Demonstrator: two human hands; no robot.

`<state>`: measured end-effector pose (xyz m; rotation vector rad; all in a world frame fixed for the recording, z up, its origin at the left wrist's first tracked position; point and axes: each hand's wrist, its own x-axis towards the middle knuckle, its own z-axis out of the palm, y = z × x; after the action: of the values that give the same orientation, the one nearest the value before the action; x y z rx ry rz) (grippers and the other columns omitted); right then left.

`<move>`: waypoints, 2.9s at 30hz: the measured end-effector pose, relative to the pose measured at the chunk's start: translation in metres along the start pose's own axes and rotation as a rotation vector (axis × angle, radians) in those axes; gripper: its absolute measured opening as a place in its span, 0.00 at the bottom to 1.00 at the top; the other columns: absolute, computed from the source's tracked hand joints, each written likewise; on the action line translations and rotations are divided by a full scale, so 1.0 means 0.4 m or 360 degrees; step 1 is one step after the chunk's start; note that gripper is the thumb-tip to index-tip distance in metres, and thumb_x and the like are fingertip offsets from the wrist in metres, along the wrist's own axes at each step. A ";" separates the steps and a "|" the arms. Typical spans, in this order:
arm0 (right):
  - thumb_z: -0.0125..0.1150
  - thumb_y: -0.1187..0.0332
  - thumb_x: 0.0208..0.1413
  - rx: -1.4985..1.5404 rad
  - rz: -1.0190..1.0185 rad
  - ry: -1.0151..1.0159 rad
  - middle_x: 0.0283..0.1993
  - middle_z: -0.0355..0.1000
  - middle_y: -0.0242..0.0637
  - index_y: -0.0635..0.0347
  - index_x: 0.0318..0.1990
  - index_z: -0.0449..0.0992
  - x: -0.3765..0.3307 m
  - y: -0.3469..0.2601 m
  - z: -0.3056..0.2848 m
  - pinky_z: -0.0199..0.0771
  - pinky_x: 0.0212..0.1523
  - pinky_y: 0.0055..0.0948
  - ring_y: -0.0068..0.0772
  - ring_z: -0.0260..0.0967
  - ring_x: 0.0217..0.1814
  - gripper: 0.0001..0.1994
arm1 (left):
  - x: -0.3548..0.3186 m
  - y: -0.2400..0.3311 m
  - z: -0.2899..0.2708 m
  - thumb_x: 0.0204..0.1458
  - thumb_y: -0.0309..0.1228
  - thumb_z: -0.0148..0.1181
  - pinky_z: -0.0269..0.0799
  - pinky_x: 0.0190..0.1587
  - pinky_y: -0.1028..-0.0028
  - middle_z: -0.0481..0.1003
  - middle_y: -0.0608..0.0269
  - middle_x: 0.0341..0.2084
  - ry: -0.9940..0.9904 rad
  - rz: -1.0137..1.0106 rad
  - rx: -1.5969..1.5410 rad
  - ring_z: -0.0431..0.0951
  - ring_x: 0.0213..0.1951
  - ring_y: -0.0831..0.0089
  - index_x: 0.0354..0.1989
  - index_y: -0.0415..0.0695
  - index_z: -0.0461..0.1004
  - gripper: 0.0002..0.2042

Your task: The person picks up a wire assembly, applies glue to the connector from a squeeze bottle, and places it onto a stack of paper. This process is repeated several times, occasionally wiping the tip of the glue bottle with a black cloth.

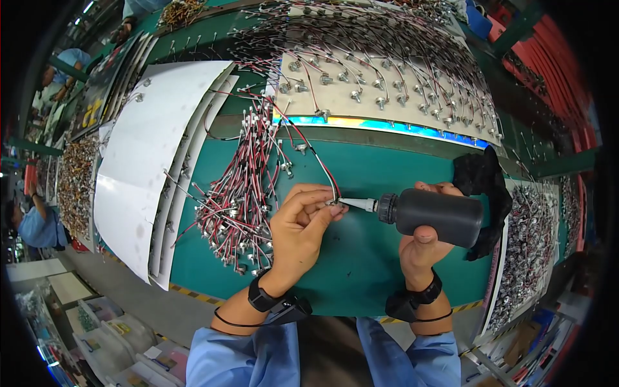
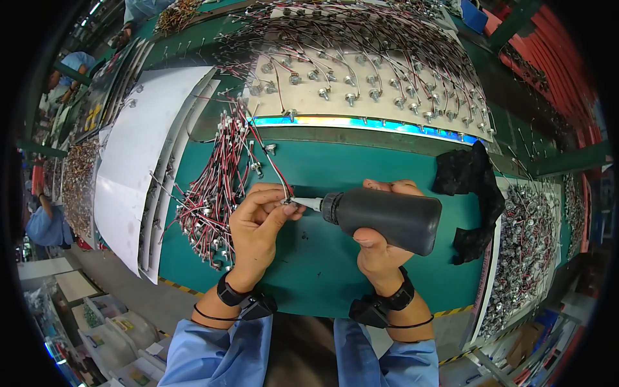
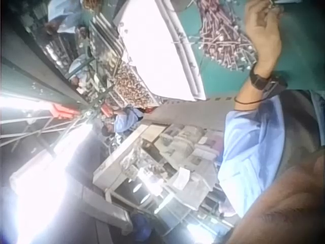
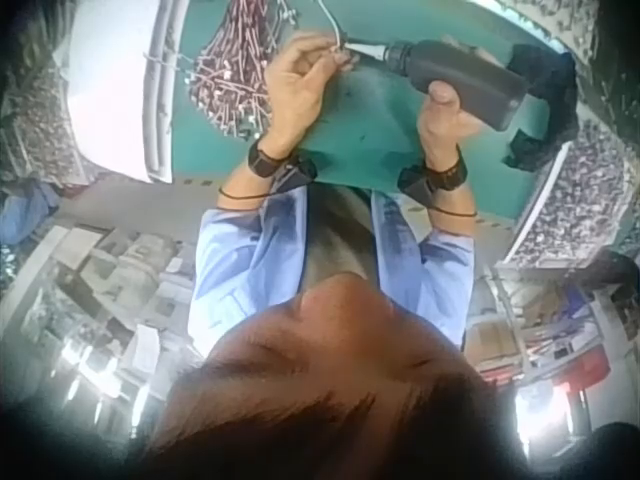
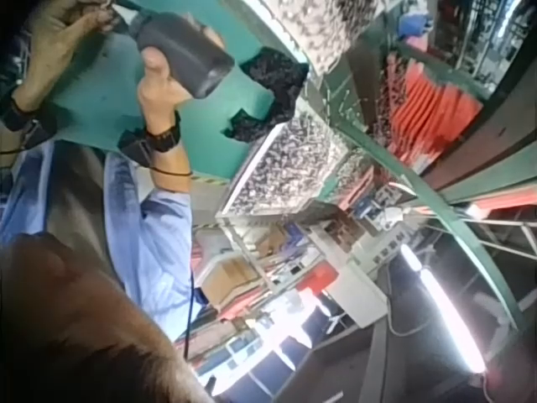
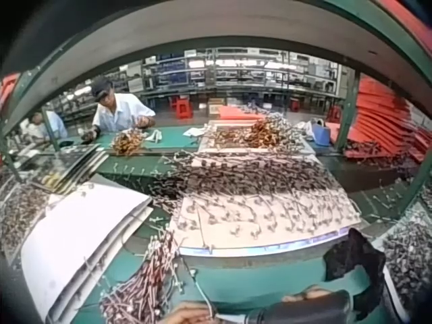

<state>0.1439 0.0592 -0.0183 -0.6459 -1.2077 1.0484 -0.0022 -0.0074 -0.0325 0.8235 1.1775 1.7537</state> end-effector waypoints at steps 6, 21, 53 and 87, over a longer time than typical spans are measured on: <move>0.68 0.52 0.38 0.0005 0.0014 -0.0033 0.47 0.59 0.41 0.69 0.49 0.59 0.001 0.001 -0.004 0.68 0.49 0.34 0.35 0.65 0.45 0.36 | -0.001 0.002 0.000 0.47 0.12 0.50 0.74 0.39 0.78 0.67 0.57 0.37 0.0020 -0.0014 -0.0005 0.76 0.34 0.71 0.36 0.30 0.68 0.08; 0.68 0.49 0.38 -0.0040 0.0069 -0.0002 0.46 0.59 0.39 0.67 0.51 0.57 0.003 0.001 -0.005 0.66 0.49 0.31 0.36 0.65 0.47 0.39 | -0.002 0.002 -0.001 0.48 0.13 0.49 0.74 0.39 0.77 0.67 0.57 0.37 0.0015 -0.0083 -0.0060 0.76 0.34 0.69 0.36 0.30 0.67 0.07; 0.51 0.53 0.55 0.0424 0.0583 0.0333 0.38 0.67 0.37 0.62 0.46 0.63 0.050 0.034 -0.012 0.62 0.36 0.22 0.21 0.63 0.36 0.21 | 0.008 0.002 -0.010 0.44 0.12 0.53 0.74 0.33 0.79 0.66 0.60 0.33 0.0077 0.0067 0.0024 0.73 0.29 0.76 0.34 0.33 0.69 0.08; 0.59 0.46 0.45 0.0216 0.0222 -0.0095 0.48 0.60 0.40 0.63 0.53 0.57 0.013 0.027 -0.027 0.62 0.52 0.30 0.33 0.61 0.51 0.35 | 0.014 -0.012 0.000 0.43 0.11 0.52 0.72 0.36 0.79 0.64 0.61 0.32 0.0060 0.0152 0.0068 0.73 0.30 0.76 0.37 0.32 0.67 0.11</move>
<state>0.1509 0.0698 -0.0283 -0.6029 -1.1442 1.2635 -0.0032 -0.0014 -0.0368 0.8883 1.2216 1.8339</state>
